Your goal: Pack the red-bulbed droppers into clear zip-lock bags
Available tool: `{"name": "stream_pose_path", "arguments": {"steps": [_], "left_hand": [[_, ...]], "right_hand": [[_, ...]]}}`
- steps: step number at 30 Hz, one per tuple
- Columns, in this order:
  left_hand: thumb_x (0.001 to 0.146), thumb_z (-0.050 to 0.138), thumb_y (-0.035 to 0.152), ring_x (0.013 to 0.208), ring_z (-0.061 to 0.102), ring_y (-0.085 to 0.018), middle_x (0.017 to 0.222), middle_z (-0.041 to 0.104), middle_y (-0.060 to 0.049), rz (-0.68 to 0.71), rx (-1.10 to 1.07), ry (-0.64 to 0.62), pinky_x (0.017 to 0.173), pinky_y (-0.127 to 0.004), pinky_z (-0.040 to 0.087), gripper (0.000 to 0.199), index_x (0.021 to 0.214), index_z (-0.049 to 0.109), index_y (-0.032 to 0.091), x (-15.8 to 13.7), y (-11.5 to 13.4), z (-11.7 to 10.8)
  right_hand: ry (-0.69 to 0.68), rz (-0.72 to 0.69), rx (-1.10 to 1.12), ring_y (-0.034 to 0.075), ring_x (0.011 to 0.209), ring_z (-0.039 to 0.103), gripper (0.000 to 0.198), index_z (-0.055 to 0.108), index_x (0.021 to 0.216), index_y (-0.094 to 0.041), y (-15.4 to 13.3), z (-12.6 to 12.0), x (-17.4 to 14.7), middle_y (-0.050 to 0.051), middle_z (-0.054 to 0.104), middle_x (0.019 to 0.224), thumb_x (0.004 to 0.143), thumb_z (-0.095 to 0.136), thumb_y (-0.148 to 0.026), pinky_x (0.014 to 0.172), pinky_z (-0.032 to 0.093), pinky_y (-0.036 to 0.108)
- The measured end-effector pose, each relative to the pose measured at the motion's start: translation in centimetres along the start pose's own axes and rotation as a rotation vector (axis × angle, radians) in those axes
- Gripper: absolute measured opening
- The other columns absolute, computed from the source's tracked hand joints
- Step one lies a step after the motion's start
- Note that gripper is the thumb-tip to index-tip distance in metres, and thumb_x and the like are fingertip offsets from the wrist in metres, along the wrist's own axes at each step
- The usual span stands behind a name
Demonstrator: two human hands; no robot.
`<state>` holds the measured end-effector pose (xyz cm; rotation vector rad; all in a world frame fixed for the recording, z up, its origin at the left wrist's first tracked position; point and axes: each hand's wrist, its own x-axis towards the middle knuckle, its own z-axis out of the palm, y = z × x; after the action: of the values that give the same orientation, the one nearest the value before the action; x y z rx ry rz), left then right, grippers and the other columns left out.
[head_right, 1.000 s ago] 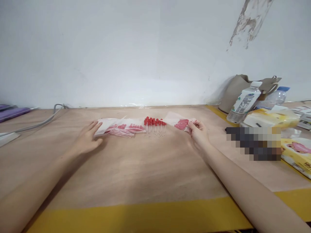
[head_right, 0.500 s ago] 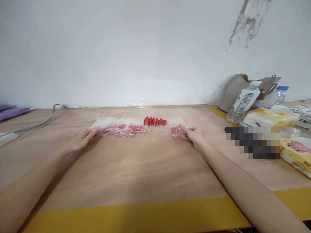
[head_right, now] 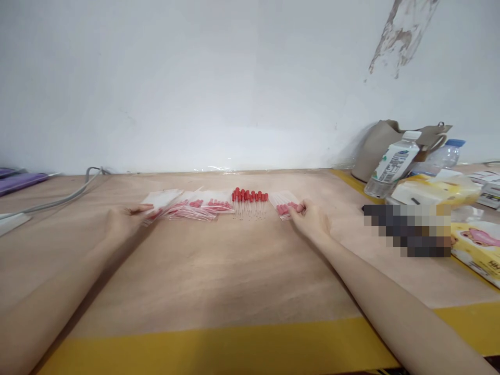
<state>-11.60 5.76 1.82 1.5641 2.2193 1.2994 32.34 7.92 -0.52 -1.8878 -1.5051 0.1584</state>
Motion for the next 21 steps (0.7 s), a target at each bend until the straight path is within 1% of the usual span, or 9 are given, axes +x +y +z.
{"name": "stream_pose_path", "arguments": {"steps": [4,6,9,11,13,15,16,18,21], "left_hand": [[0.073,0.061,0.049,0.08,0.064,-0.028,0.078,0.071,-0.003,0.052,0.018,-0.185,0.069,-0.033,0.049,0.043,0.09,0.07,0.01,0.8,-1.4,-0.4],[0.079,0.052,0.049,0.087,0.063,-0.03,0.087,0.071,-0.006,0.096,0.002,-0.113,0.075,-0.038,0.05,0.046,0.098,0.067,0.01,1.1,-1.6,-0.5],[0.086,0.042,0.045,0.106,0.056,-0.03,0.108,0.064,-0.01,0.234,-0.051,0.095,0.088,-0.044,0.045,0.045,0.111,0.06,0.013,0.5,-0.2,-0.4],[0.087,0.041,0.042,0.112,0.052,-0.026,0.115,0.061,-0.006,0.374,-0.082,0.076,0.096,-0.042,0.041,0.04,0.113,0.059,0.017,-1.1,1.7,0.0],[0.087,0.043,0.034,0.112,0.052,-0.021,0.115,0.061,0.002,0.556,-0.103,-0.057,0.101,-0.039,0.038,0.029,0.105,0.063,0.024,-3.5,3.9,0.7],[0.089,0.037,0.02,0.116,0.05,-0.02,0.117,0.06,0.001,0.897,-0.123,-0.356,0.104,-0.043,0.033,0.033,0.109,0.062,0.025,-6.3,5.7,1.7],[0.089,0.033,0.015,0.118,0.047,-0.018,0.121,0.058,0.001,1.004,-0.116,-0.483,0.105,-0.043,0.031,0.037,0.113,0.059,0.026,-7.6,6.3,2.2],[0.091,0.032,0.013,0.123,0.041,-0.018,0.128,0.052,0.0,1.096,-0.086,-0.673,0.106,-0.043,0.028,0.04,0.12,0.054,0.027,-9.6,6.9,3.2],[0.087,0.05,0.032,0.13,0.03,-0.024,0.138,0.039,-0.004,1.107,0.0,-0.88,0.106,-0.047,0.025,0.039,0.126,0.049,0.027,-11.0,6.9,4.1]], "right_hand": [[-0.008,-0.038,0.061,0.013,0.055,0.051,0.031,0.048,0.062,-0.02,0.3,0.3,-0.3,0.0,0.058,0.061,0.069,0.054,-0.049,0.049,0.031,0.023],[-0.01,-0.075,0.099,0.013,0.056,0.052,0.03,0.049,0.062,-0.02,0.2,0.6,-0.5,0.001,0.058,0.061,0.069,0.054,-0.048,0.049,0.033,0.022],[-0.072,-0.194,0.149,0.014,0.059,0.054,0.023,0.053,0.066,-0.02,-0.4,1.3,-0.6,0.001,0.06,0.065,0.071,0.054,-0.042,0.052,0.036,0.022],[-0.136,-0.293,0.153,0.014,0.063,0.056,0.017,0.057,0.069,-0.019,-1.1,1.9,-0.2,0.002,0.062,0.069,0.071,0.054,-0.035,0.055,0.038,0.023],[-0.165,-0.347,0.12,0.015,0.067,0.057,0.012,0.058,0.07,-0.019,-1.9,2.5,0.5,0.003,0.064,0.072,0.071,0.054,-0.029,0.06,0.04,0.024],[-0.153,-0.34,0.066,0.016,0.072,0.058,0.01,0.059,0.071,-0.018,-2.9,3.1,1.4,0.004,0.065,0.075,0.071,0.052,-0.025,0.063,0.041,0.025],[-0.145,-0.321,0.044,0.017,0.075,0.058,0.01,0.059,0.073,-0.018,-3.5,3.4,1.9,0.005,0.065,0.078,0.072,0.051,-0.024,0.066,0.041,0.025],[-0.155,-0.257,0.016,0.019,0.082,0.058,0.014,0.059,0.081,-0.016,-4.6,3.9,2.8,0.008,0.065,0.086,0.073,0.051,-0.023,0.07,0.042,0.027],[-0.222,-0.156,-0.012,0.024,0.089,0.058,0.024,0.056,0.092,-0.013,-6.2,4.6,3.8,0.015,0.063,0.092,0.07,0.055,-0.02,0.072,0.044,0.03]]}}
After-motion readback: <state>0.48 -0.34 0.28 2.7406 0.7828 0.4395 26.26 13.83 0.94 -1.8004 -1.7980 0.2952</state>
